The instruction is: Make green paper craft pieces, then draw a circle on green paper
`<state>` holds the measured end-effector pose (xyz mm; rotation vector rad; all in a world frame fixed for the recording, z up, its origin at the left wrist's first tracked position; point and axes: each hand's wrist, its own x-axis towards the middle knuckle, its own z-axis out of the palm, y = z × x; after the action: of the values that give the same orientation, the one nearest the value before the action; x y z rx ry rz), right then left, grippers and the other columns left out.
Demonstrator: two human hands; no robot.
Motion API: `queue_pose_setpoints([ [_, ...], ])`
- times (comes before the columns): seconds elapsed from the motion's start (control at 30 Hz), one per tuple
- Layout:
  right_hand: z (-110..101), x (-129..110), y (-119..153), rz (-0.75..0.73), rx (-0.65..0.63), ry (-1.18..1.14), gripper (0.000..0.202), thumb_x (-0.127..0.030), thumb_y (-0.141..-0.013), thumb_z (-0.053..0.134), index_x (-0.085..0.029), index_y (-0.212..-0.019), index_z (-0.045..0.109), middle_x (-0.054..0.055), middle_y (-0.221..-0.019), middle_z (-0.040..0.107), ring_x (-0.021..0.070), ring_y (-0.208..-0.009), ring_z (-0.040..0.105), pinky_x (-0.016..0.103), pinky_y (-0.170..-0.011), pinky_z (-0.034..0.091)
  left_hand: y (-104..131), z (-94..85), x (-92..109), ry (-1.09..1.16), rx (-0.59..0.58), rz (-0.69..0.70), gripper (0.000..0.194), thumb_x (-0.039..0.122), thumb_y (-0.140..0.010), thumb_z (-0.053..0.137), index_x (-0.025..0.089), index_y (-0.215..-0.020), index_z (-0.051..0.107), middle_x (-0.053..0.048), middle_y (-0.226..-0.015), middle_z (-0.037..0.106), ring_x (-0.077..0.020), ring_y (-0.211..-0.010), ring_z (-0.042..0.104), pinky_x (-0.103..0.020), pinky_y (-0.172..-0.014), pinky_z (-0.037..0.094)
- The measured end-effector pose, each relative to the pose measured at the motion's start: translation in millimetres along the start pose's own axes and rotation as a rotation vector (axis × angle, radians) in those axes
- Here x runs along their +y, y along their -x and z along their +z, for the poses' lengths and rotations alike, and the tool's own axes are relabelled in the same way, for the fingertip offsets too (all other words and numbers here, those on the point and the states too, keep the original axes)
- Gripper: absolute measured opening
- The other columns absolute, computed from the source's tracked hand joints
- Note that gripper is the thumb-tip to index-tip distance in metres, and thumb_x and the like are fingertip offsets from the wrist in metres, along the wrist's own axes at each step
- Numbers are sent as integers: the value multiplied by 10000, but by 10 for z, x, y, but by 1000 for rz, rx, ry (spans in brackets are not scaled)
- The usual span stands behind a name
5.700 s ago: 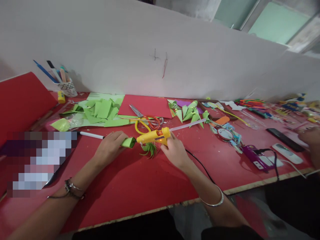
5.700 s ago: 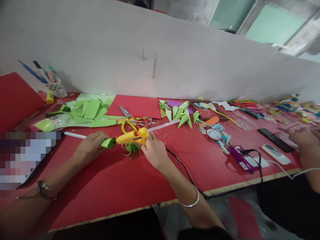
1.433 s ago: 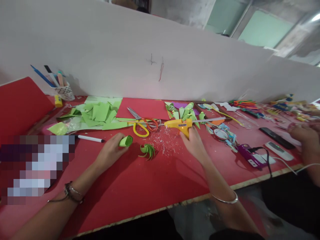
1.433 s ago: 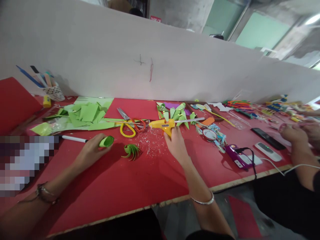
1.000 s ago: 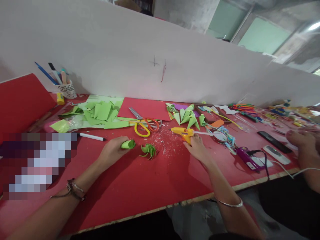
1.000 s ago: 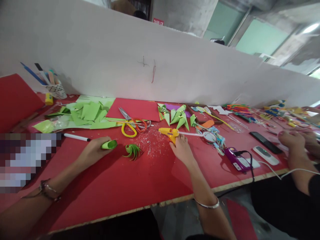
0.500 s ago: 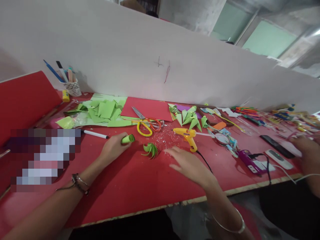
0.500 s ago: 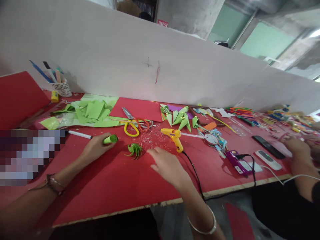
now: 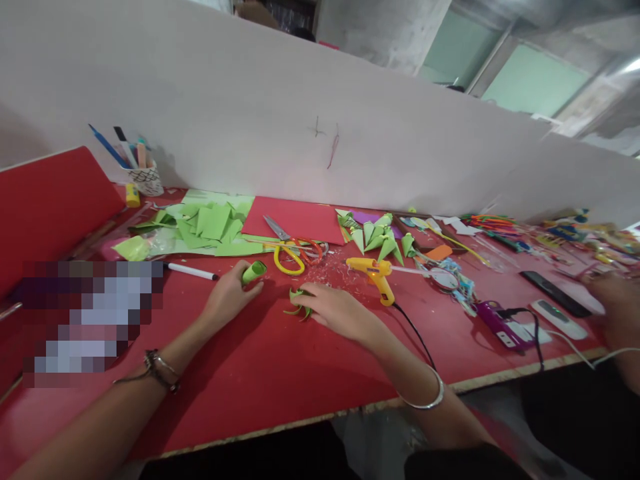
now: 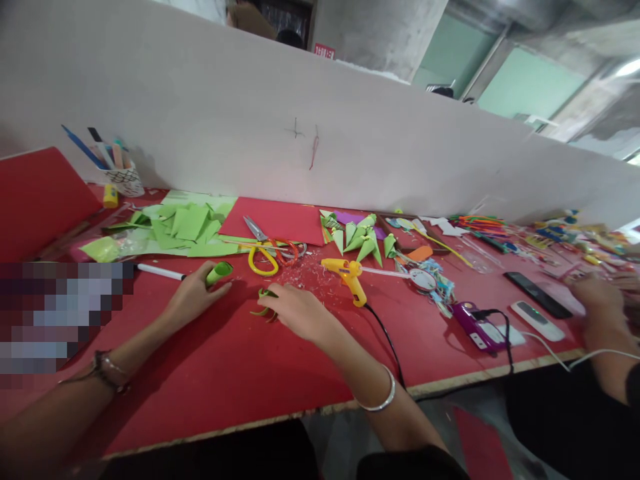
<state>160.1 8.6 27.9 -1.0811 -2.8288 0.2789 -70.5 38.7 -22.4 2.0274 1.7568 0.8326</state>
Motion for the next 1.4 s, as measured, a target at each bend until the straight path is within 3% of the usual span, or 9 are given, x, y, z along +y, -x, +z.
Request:
queue_pose_setpoints([
  [0.33,74,121,22,120,72,-80,397,-186,-769,550,-251,-1153,473,46,-1027,577,177,-950,547,289,-759,433,8,28,-8,30,-24,15,227,410,-725,483,200,-794,432,37,-659,501,-119,-568,468,-221,-533,344],
  [0.63,80,107,21,66,89,-198,574,-186,-759,541,-244,-1285,318,73,-1171,469,192,-1071,453,322,-858,411,-7,17,-49,-35,-60,-2,212,381,-699,498,211,-817,449,27,-676,540,-141,-593,502,-231,-541,339],
  [0.77,94,86,14,14,53,-236,446,-141,-783,477,-255,-1211,420,57,-1092,484,152,-976,496,286,-845,409,-13,22,-69,73,-68,19,184,308,-673,515,204,-791,420,35,-683,530,-128,-609,492,-219,-556,350],
  [0.9,91,74,19,9,47,-266,361,-200,-781,505,-223,-1139,465,56,-1089,478,142,-926,513,271,-829,411,-17,24,-77,99,-70,58,144,272,-670,498,195,-763,419,46,-653,498,-109,-571,441,-206,-529,327],
  [1.07,82,87,24,31,25,-301,382,-255,-773,542,-226,-1141,446,59,-1115,469,161,-954,507,284,-838,403,-9,19,-64,112,-97,56,139,296,-664,502,189,-732,444,49,-633,505,-112,-579,444,-205,-533,327],
  [1.23,106,134,33,46,18,-339,538,-335,-705,629,-217,-1178,400,77,-1178,424,192,-1015,481,307,-856,398,-4,1,-35,149,-11,11,149,300,-668,514,196,-721,420,45,-635,497,-113,-576,440,-211,-523,327],
  [1.4,144,173,28,53,32,-309,497,-279,-715,625,-214,-1157,407,76,-1173,437,193,-1022,484,310,-852,401,-10,10,-60,184,-7,2,126,282,-679,501,198,-729,423,43,-654,508,-118,-600,461,-211,-537,343],
])
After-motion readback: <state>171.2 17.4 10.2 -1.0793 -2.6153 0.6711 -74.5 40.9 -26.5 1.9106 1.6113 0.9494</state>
